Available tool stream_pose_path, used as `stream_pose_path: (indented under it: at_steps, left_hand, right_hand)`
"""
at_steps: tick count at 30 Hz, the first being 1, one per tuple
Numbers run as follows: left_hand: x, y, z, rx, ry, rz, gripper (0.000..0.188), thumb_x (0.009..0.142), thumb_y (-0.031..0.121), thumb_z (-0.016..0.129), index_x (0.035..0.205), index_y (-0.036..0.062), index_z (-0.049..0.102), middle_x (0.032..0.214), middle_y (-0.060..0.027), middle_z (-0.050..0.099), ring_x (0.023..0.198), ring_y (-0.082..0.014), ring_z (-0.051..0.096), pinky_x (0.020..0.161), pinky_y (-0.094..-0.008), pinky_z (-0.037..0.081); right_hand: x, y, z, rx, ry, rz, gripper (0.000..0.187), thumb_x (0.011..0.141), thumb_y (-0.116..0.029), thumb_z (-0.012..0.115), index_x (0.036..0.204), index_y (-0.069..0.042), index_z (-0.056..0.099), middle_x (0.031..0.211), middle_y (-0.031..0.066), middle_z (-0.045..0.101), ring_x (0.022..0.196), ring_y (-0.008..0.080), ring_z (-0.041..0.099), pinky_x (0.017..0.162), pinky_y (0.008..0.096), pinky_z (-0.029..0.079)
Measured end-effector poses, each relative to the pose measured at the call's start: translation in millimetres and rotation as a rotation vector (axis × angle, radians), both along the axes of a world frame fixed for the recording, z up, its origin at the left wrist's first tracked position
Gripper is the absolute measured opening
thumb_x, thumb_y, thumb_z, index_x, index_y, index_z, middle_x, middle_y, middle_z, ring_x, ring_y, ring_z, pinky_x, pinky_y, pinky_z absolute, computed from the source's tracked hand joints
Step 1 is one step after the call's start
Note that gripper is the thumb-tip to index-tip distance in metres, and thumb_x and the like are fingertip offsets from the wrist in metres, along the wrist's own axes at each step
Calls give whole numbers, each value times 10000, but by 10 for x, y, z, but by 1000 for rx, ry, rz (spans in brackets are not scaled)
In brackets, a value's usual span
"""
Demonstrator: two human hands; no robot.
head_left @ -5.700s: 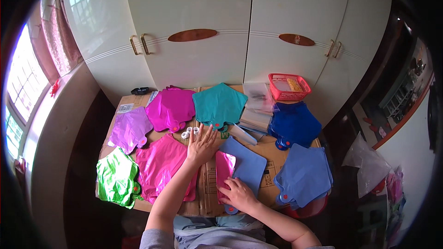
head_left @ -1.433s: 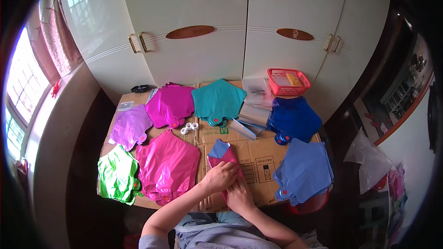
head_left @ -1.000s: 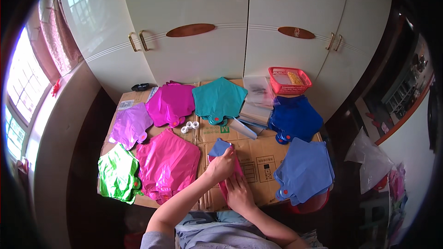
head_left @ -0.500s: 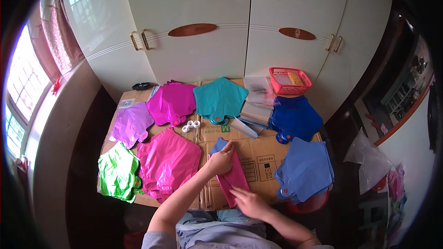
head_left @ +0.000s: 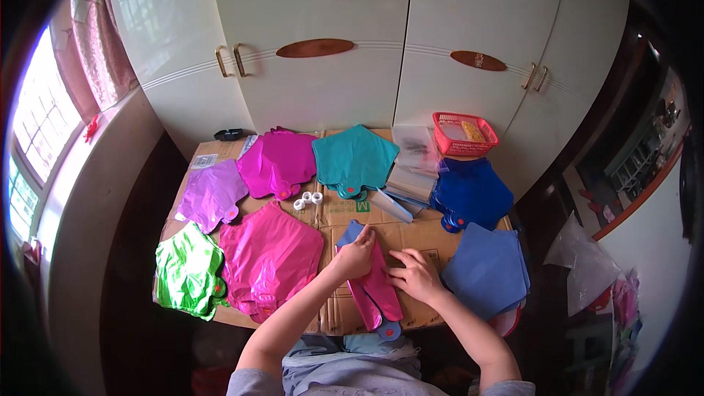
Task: Folding various colored plastic bags and placing them into a cardboard box for packaging.
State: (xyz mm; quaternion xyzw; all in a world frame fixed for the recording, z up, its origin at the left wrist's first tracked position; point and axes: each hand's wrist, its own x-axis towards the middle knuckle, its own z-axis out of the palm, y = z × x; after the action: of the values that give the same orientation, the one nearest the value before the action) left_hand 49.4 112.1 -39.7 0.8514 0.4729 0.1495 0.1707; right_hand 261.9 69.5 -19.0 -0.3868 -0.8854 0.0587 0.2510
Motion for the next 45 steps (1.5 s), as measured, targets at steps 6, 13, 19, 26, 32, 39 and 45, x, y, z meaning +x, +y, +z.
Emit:
stream_pose_path:
  at_steps: [6, 13, 19, 26, 32, 39, 45]
  left_hand:
    - [4, 3, -73, 33, 65, -12, 578, 766, 85, 538, 1289, -126, 413, 1380, -267, 403, 1357, -384, 293, 938, -400, 488]
    - [-6, 37, -216, 46, 59, 12, 526, 812, 137, 567, 1274, -88, 451, 1374, -253, 412, 1366, -390, 267, 965, -416, 470]
    - [29, -28, 48, -65, 4, 63, 627, 751, 71, 520, 1338, -93, 374, 1412, -345, 294, 1187, -440, 483, 872, -434, 511]
    - [32, -51, 79, -73, -51, 103, 644, 736, 56, 529, 1354, -46, 376, 1401, -406, 235, 1050, -472, 566, 793, -459, 534]
    - [51, -121, 166, -85, -104, 131, 464, 751, 60, 554, 1210, 2, 528, 1262, -294, 473, 925, -423, 619, 768, -466, 529]
    - [64, -399, 126, 140, -137, -245, 286, 792, 115, 606, 1064, 38, 653, 1197, -109, 602, 1102, -281, 561, 956, -383, 428]
    - [10, -191, 25, 306, 49, -88, 453, 893, 248, 516, 1281, 16, 521, 1335, -129, 521, 1272, -280, 454, 1072, -458, 316]
  right_hand:
    - [199, -413, 160, -107, -181, 46, 384, 699, -416, 726, 1050, -260, 717, 1308, 29, 540, 1241, 281, 436, 999, 451, 380]
    - [255, -558, 301, -187, -259, 135, 426, 687, -362, 750, 1076, -195, 701, 1321, 30, 529, 1287, 283, 402, 1026, 450, 367]
    - [103, -399, 210, -284, -217, 349, 223, 783, -224, 668, 898, -35, 697, 1138, 121, 638, 1086, 302, 574, 955, 395, 440]
    - [-450, -639, 4, 11, -197, -82, 141, 781, -115, 557, 900, -41, 572, 848, 111, 555, 842, 242, 561, 769, 329, 495]
    - [-432, -653, -86, 32, -3, -18, 254, 795, -94, 522, 1018, 14, 581, 965, 134, 545, 926, 271, 541, 841, 351, 478]
    - [-432, -689, -165, 34, -10, -28, 293, 807, -83, 492, 1067, 23, 577, 1081, 166, 555, 1053, 302, 530, 956, 365, 444]
    - [-439, -692, -103, -61, 6, -22, 269, 804, -77, 505, 1045, 18, 576, 1118, 173, 551, 1097, 316, 517, 974, 375, 433]
